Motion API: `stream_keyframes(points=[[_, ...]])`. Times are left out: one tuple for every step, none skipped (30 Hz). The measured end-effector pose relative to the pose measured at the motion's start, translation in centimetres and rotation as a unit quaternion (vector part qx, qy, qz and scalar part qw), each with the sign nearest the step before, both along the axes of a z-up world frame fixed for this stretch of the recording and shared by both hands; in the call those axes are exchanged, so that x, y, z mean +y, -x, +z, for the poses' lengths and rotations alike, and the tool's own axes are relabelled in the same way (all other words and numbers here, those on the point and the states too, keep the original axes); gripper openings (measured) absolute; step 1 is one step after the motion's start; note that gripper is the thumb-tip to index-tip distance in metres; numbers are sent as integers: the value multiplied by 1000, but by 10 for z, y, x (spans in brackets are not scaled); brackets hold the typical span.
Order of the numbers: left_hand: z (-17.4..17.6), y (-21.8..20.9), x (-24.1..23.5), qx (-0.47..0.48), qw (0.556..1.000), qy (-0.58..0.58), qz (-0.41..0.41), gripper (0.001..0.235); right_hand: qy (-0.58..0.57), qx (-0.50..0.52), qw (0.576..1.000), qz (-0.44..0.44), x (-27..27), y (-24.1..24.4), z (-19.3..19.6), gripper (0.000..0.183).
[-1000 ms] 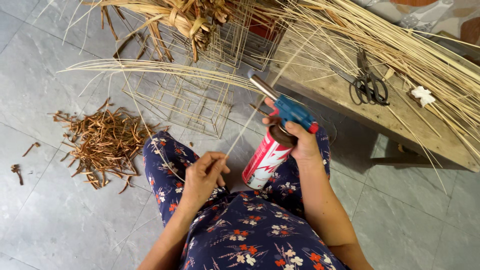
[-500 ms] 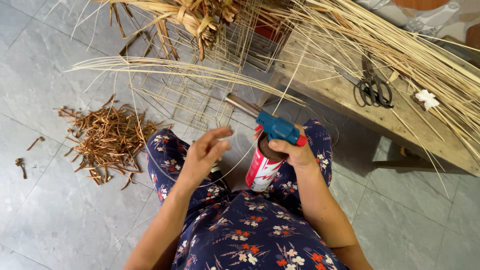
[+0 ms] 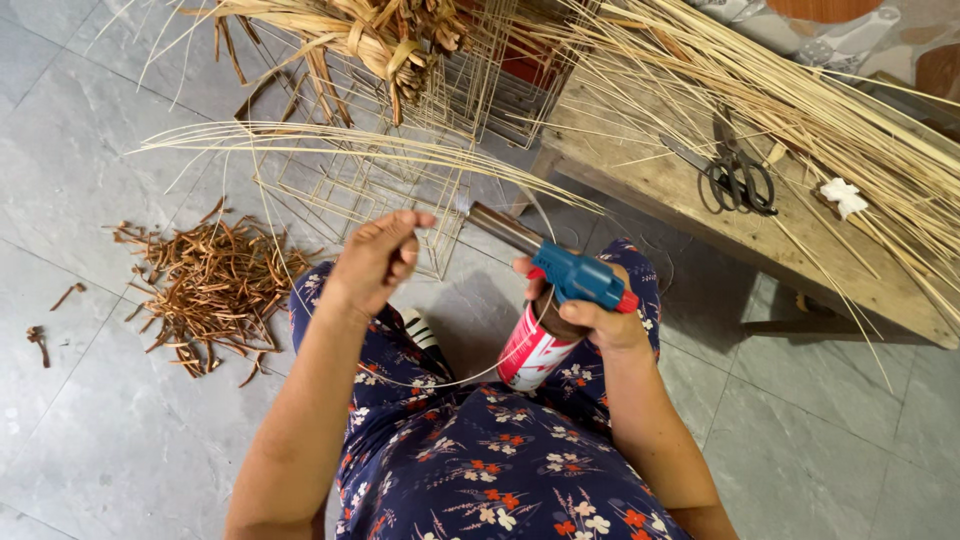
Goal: The person sits on the floor and uses a handheld blowtorch to heat thin bamboo strips one by one. They hold each strip with one hand and apply the flame along its length with the other, then place the heated strip onto a wire basket frame.
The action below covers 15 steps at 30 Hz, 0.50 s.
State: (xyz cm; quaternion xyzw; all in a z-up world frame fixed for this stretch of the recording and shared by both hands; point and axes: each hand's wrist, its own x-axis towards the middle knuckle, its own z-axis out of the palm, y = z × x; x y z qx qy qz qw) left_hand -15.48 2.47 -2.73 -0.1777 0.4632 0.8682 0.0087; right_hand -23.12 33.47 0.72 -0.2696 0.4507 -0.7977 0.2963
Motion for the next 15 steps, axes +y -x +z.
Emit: stream_keyframes(points=[[0,5,-9,0,1000,-13,3,25,12,-2,1000,4,2,-3,0,62],[1,9,-17,-1,1000,-27,7,24,18,4,1000,15,3,-5,1,61],[4,12,-26,-1,1000,-24,16,24,24,10,999,26,6,-6,2,60],[8,16,-36,-1,999,-19,26,24,31,17,999,37,8,-7,3,59],[12,18,-45,0,999,-15,36,23,39,13,998,43,9,-9,4,60],[16,20,-52,4,999,-10,48,23,46,7,998,49,11,-11,5,60],[20,21,-58,8,998,-4,60,22,53,2,997,55,13,-12,5,61],[23,21,-64,13,997,2,70,21,57,4,997,54,14,-13,5,61],[25,20,-70,13,995,21,96,20,60,6,997,53,16,-12,5,60],[26,18,-76,12,992,39,120,19,63,8,997,52,18,-11,6,60],[25,16,-83,12,988,58,145,18,61,15,997,45,20,-10,6,61],[22,12,-91,0,980,59,192,17,57,21,997,38,23,-9,6,62],[16,7,-102,-11,969,60,239,16,54,27,998,31,26,-7,6,63],[9,2,-116,-6,962,54,269,15,46,33,998,23,27,-7,6,62],[0,-4,-131,-2,953,47,299,14,37,40,998,15,29,-6,6,61]])
